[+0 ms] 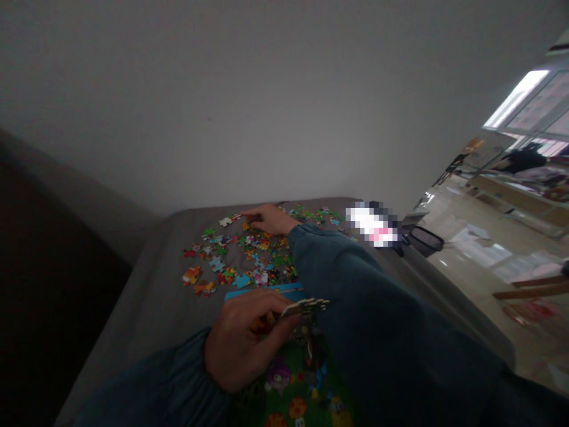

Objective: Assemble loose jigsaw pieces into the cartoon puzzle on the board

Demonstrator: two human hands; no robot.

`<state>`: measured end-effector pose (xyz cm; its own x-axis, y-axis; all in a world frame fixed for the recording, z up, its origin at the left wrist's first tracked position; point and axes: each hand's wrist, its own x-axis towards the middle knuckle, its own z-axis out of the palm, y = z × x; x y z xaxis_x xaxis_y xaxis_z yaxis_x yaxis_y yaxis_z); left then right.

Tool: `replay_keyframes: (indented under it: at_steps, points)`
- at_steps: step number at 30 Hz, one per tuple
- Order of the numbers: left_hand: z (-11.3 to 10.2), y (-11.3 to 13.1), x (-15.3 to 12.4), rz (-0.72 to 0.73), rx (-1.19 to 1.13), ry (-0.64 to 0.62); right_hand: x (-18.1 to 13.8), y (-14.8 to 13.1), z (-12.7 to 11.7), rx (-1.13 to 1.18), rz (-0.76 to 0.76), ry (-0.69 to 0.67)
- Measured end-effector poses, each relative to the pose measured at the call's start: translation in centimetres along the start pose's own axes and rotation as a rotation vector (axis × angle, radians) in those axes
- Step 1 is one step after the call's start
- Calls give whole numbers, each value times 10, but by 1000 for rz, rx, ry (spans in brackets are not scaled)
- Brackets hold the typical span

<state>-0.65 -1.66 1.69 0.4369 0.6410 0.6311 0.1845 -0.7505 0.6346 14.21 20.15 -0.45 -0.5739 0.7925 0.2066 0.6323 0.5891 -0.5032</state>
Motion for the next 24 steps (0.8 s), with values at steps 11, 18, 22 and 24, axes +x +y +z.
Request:
replay_keyframes:
  at_steps: [11,18,22,24]
  points:
    - [4,0,-3,-43,14,-96,-42,4,-9,-338,-171,-106]
    - [9,-4,-5,-56,55,-122,-56,-6,-1,-411,-208,-207]
    - [9,-3,-6,-55,53,-113,-47,-19,-1,-471,-217,-124]
    - [8,-2,-6,-51,40,-93,-41,-29,6,-465,-243,-85]
